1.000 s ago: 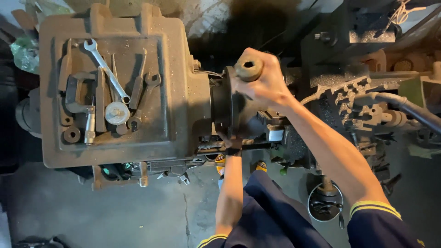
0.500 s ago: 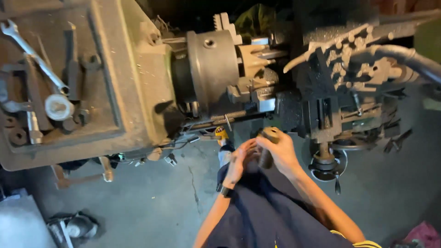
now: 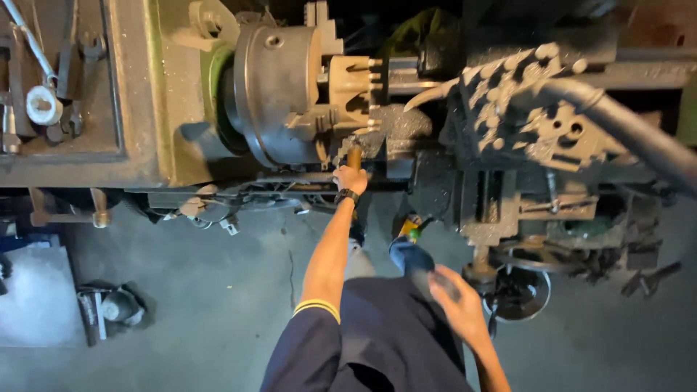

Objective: Operating a manual metal lathe to machine a cylindrical workpiece, involving manual adjustments of the carriage and cross-slide.

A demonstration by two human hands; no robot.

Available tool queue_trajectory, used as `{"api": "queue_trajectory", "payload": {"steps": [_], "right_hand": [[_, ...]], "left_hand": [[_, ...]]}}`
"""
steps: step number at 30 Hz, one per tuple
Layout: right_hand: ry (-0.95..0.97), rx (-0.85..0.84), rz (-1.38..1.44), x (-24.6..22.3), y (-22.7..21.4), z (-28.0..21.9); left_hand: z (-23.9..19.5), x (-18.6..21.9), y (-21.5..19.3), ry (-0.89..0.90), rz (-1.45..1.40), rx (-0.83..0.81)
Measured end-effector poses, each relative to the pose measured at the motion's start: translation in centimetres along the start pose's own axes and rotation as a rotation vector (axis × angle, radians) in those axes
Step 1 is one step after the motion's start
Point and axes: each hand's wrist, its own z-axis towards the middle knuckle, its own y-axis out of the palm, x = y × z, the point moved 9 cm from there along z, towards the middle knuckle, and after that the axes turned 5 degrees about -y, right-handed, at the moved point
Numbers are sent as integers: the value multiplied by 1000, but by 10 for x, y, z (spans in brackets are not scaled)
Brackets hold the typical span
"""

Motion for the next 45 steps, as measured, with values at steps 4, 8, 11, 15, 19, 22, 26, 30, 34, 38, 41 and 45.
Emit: {"api": "queue_trajectory", "payload": {"steps": [4,8,11,15,19,22,26,30,34,38,41,45], "right_hand": [[120,-62,-129,10,-22,-8],[-317,6,-119,-39,-29,-8],[-933,-15,-255,-172,12,-41],[-1425,174,-384,-310,97,-62],[-1685,341,-617,-339,174,-32],[-1627,432,-671,-331,188,-30],[-1591,560,-676,-304,195,-46],[-1659,595,-631,-249,203,-76],[-1630,580,-926,-176,214,-44],[-1297,345,-959,-56,189,0],[-978,173,-712,2,129,0],[-821,278,-433,45,6,-13]], "left_hand": [[-32,11,-33,-261,-90,-26],[-83,15,-77,101,-62,322],[-128,-17,-77,343,-272,337],[-130,-141,-59,26,-594,27],[-154,-241,-153,-58,-1061,190],[-152,-275,-218,45,-1268,217],[-136,-280,-243,152,-1461,72],[-128,-276,-230,55,-1545,-77],[-114,-261,-214,23,-1595,-108],[-78,-246,-181,-105,-1608,107],[-33,-295,-155,-105,-1314,220],[-129,-222,-177,-141,-1186,361]]}}
